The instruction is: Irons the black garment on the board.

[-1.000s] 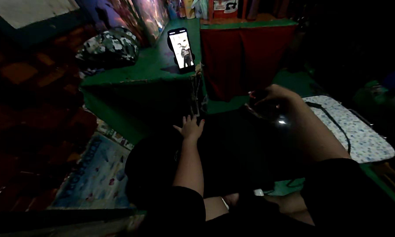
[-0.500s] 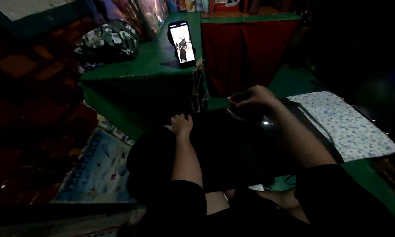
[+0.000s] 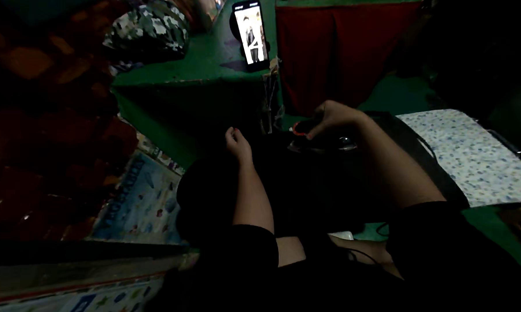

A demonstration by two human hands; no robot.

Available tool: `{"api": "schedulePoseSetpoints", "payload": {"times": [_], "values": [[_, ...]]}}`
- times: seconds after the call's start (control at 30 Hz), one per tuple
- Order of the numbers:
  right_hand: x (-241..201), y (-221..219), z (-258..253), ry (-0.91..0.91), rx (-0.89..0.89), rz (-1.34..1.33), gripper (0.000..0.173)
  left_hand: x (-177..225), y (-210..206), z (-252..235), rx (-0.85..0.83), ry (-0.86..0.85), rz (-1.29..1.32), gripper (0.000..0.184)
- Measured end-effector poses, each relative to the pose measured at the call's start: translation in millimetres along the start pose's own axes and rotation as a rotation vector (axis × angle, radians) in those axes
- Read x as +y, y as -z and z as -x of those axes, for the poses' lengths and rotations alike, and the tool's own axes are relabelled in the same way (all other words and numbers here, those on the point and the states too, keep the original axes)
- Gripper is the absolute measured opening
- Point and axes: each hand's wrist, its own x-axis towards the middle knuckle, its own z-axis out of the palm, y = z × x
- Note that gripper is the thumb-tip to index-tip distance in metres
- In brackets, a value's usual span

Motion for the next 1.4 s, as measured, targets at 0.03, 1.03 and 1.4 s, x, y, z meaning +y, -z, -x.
{"api": "schedulePoseSetpoints", "payload": {"times": [0.03,1.03,1.4], "values": [[-9.5,-4.1,-3.1,-0.084,0.095,0.087,0.048,-1.9,-1.1,-0.7,0.025,0.001,0.066,0.042],[28.1,52.1,42.2,-0.690,0.507,0.383,0.060,-2.5,9.2,7.8,-0.035,0.023,0.003,0.043],[102.0,104.0,174.5,-0.692,0.400,0.314,0.063,0.9,5.5,11.1,-0.073,0.010,-0.156,0.043]]}}
